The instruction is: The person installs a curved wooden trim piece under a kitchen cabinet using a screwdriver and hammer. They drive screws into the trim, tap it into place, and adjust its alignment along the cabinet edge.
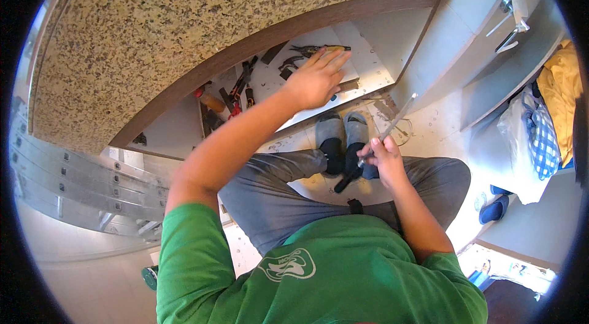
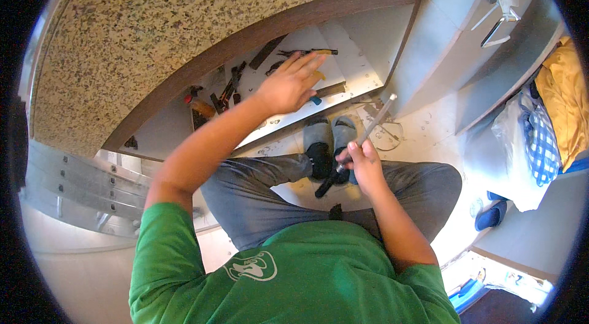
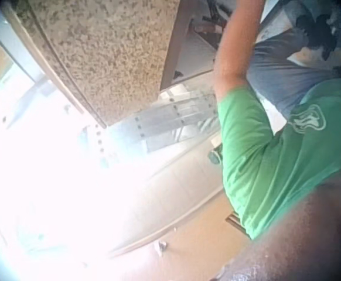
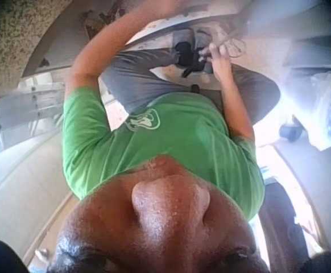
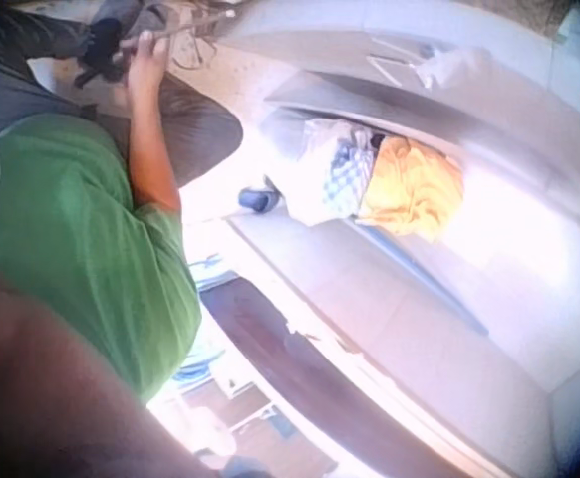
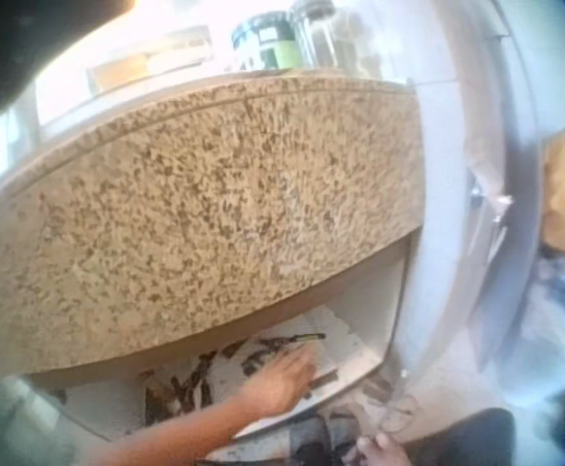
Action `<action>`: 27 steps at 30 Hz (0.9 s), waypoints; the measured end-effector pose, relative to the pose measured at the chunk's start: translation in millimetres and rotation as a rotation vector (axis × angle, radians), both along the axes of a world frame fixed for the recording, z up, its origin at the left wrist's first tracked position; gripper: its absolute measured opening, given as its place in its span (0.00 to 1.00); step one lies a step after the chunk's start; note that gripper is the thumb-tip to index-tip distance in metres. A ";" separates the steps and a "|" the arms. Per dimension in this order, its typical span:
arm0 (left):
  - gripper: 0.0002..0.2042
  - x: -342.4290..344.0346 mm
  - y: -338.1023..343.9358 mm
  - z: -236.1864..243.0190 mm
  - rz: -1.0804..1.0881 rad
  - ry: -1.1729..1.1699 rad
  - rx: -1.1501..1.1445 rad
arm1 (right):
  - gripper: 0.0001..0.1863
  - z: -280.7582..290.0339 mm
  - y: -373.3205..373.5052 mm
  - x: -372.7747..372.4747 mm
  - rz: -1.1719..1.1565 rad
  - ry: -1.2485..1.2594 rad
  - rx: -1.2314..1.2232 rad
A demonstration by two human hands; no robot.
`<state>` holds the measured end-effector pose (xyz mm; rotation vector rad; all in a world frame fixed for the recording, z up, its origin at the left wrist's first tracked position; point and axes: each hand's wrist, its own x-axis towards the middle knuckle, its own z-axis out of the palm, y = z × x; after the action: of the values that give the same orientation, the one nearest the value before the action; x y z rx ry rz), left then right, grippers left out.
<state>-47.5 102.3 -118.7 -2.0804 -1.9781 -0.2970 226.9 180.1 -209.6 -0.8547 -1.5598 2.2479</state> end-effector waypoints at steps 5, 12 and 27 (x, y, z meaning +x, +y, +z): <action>0.13 12.8 -76.7 -49.0 0.350 -0.492 -0.059 | 0.08 14.9 -3.9 -76.5 -0.107 0.383 -0.170; 0.21 26.7 -116.3 -54.1 0.336 -1.124 0.191 | 0.13 53.3 -49.3 -180.5 -0.119 0.647 -0.266; 0.24 -70.9 -168.0 -101.4 0.612 -0.668 0.325 | 0.32 59.1 -104.8 -248.8 0.096 0.459 -0.011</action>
<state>-118.4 -65.8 -220.0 -1.1699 -2.5735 -1.1942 -21.9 75.2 -150.5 -0.2384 -1.3924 2.3048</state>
